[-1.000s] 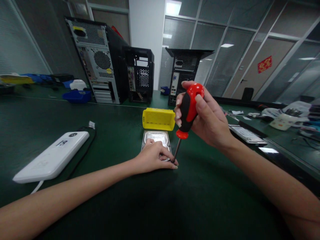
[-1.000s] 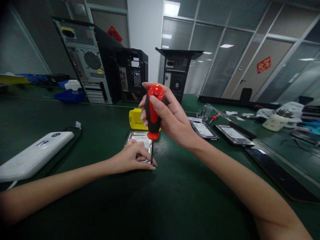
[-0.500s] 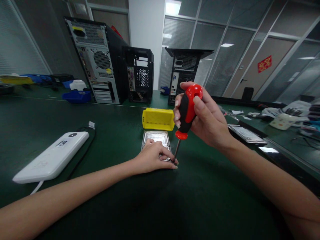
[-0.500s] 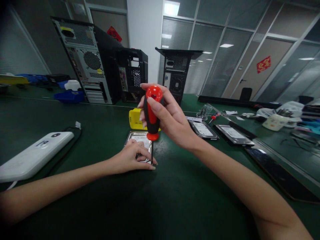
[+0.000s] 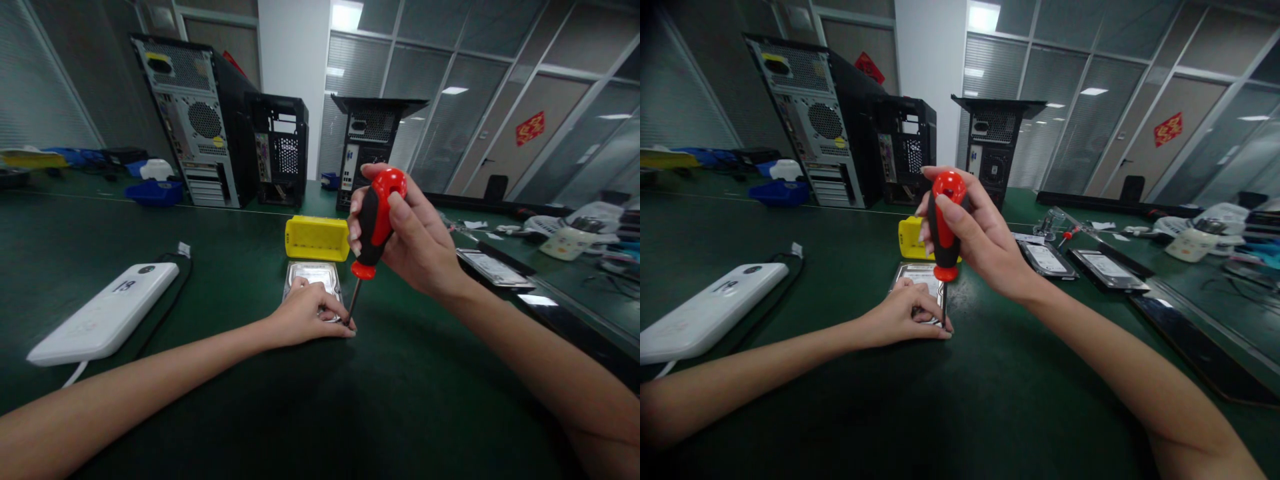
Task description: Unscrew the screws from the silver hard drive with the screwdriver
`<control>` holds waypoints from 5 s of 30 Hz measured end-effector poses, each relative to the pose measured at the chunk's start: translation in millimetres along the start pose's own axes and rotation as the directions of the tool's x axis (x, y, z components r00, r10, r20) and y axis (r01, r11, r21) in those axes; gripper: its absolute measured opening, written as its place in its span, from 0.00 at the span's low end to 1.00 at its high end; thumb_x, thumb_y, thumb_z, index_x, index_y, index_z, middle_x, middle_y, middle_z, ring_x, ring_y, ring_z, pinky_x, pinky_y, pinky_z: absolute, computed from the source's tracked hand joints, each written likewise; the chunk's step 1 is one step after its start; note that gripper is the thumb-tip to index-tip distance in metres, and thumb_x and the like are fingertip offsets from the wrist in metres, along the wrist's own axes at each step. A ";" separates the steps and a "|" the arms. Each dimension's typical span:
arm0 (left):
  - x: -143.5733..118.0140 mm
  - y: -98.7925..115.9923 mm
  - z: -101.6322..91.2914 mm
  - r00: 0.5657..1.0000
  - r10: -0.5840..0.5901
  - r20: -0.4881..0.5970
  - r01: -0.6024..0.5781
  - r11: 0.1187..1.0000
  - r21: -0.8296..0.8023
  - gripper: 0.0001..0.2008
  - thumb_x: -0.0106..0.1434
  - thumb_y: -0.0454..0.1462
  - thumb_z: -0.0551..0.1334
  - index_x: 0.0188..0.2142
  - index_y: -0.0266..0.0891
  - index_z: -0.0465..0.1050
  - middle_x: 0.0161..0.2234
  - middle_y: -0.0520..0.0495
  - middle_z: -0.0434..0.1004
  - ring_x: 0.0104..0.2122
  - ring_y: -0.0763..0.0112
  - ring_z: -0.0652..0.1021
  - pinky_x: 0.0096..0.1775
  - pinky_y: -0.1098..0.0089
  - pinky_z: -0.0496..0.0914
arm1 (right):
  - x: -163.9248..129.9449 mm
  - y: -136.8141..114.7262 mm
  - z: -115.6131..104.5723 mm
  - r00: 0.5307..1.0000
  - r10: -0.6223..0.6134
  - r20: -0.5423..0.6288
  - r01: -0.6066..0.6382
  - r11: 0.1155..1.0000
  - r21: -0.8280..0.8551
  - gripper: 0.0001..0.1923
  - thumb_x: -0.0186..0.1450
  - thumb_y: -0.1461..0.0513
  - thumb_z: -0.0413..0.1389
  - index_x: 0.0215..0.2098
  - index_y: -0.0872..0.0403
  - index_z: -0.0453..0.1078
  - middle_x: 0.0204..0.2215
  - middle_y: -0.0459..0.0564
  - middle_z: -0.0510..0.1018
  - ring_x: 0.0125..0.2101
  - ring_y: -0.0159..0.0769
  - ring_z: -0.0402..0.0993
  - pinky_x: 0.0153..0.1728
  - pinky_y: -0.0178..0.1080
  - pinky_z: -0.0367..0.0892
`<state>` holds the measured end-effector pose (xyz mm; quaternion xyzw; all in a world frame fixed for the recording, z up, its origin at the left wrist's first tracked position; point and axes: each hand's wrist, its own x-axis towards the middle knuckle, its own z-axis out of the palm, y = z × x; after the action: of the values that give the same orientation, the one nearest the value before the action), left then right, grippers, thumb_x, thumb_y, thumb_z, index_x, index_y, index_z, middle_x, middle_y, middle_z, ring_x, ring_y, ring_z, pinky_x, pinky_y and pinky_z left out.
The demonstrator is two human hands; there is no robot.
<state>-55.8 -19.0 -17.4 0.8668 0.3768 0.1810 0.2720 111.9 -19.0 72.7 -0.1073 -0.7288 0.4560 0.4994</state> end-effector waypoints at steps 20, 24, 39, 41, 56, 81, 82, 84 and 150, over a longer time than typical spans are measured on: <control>-0.2 1.2 0.2 1.000 -0.030 0.005 0.030 0.999 -0.017 0.10 0.59 0.47 0.68 0.36 0.48 0.83 0.18 0.58 0.63 0.34 0.65 0.73 0.45 0.64 0.51 | -0.4 0.0 -1.0 1.000 -0.007 0.029 0.005 0.997 0.071 0.14 0.69 0.57 0.50 0.53 0.45 0.62 0.40 0.44 0.68 0.34 0.26 0.70 0.37 0.34 0.73; -0.3 1.3 0.0 1.000 -0.022 0.008 0.022 1.000 -0.016 0.10 0.59 0.47 0.68 0.36 0.47 0.83 0.18 0.58 0.62 0.33 0.66 0.73 0.44 0.65 0.51 | 0.8 2.5 -1.7 0.998 -0.045 0.053 0.039 0.993 0.107 0.15 0.69 0.57 0.51 0.54 0.48 0.61 0.40 0.44 0.68 0.34 0.25 0.70 0.35 0.32 0.72; -0.1 0.6 -0.9 1.000 -0.021 0.009 0.021 1.000 0.006 0.09 0.59 0.47 0.68 0.37 0.48 0.83 0.18 0.58 0.63 0.33 0.67 0.72 0.44 0.64 0.51 | 0.0 4.9 -2.5 0.995 -0.091 0.047 0.090 0.996 0.025 0.13 0.69 0.57 0.52 0.52 0.45 0.61 0.40 0.43 0.69 0.33 0.26 0.70 0.37 0.36 0.72; 0.2 1.1 -1.2 1.000 -0.019 0.011 0.019 1.000 0.011 0.10 0.59 0.47 0.68 0.39 0.49 0.83 0.18 0.58 0.62 0.33 0.67 0.71 0.44 0.64 0.51 | -0.3 5.1 -2.2 0.994 -0.097 0.047 0.095 0.995 0.042 0.13 0.69 0.57 0.52 0.52 0.45 0.61 0.40 0.43 0.69 0.33 0.25 0.70 0.37 0.35 0.71; -0.5 1.5 -1.7 0.998 -0.031 0.047 0.027 0.995 0.092 0.13 0.55 0.45 0.71 0.41 0.52 0.82 0.20 0.57 0.62 0.36 0.63 0.70 0.45 0.64 0.50 | 4.6 11.0 -2.5 0.996 -0.094 -0.001 0.094 0.992 0.081 0.21 0.63 0.60 0.60 0.47 0.48 0.52 0.32 0.40 0.68 0.26 0.24 0.68 0.28 0.34 0.68; 1.0 -0.2 -1.6 0.999 0.009 0.044 -0.009 1.000 0.007 0.09 0.56 0.44 0.70 0.36 0.47 0.83 0.18 0.58 0.58 0.30 0.69 0.69 0.43 0.67 0.53 | 1.8 12.3 -2.4 0.999 -0.031 0.039 0.028 0.996 0.080 0.20 0.64 0.58 0.59 0.49 0.48 0.54 0.37 0.43 0.69 0.30 0.26 0.72 0.35 0.36 0.73; 1.0 -0.3 -1.6 0.999 0.009 0.041 -0.010 1.000 0.007 0.09 0.56 0.44 0.70 0.36 0.48 0.83 0.18 0.58 0.58 0.30 0.69 0.69 0.43 0.67 0.53 | 1.4 12.5 -2.7 0.999 -0.031 0.038 0.028 0.996 0.080 0.20 0.64 0.58 0.59 0.49 0.48 0.54 0.36 0.43 0.69 0.30 0.25 0.71 0.33 0.35 0.72; 0.8 -0.7 -1.4 0.999 0.008 0.039 -0.008 1.000 0.005 0.10 0.56 0.45 0.70 0.38 0.48 0.83 0.18 0.59 0.58 0.30 0.69 0.69 0.43 0.67 0.53 | 1.2 11.1 -3.2 0.999 -0.027 0.036 0.024 0.997 0.079 0.20 0.65 0.58 0.59 0.50 0.48 0.55 0.36 0.43 0.68 0.29 0.25 0.70 0.32 0.34 0.71; 0.0 3.0 -0.9 0.999 -0.048 -0.011 0.048 0.999 -0.024 0.11 0.58 0.47 0.69 0.35 0.45 0.83 0.19 0.58 0.62 0.31 0.68 0.71 0.44 0.64 0.50 | 0.3 2.0 -5.4 0.994 -0.062 0.087 0.059 0.997 0.039 0.19 0.67 0.58 0.56 0.51 0.49 0.54 0.35 0.44 0.67 0.29 0.25 0.68 0.30 0.33 0.72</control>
<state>-54.6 -20.4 -14.9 0.8532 0.3968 0.1840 0.2841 115.6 -14.7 71.8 -0.0556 -0.7445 0.4582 0.4824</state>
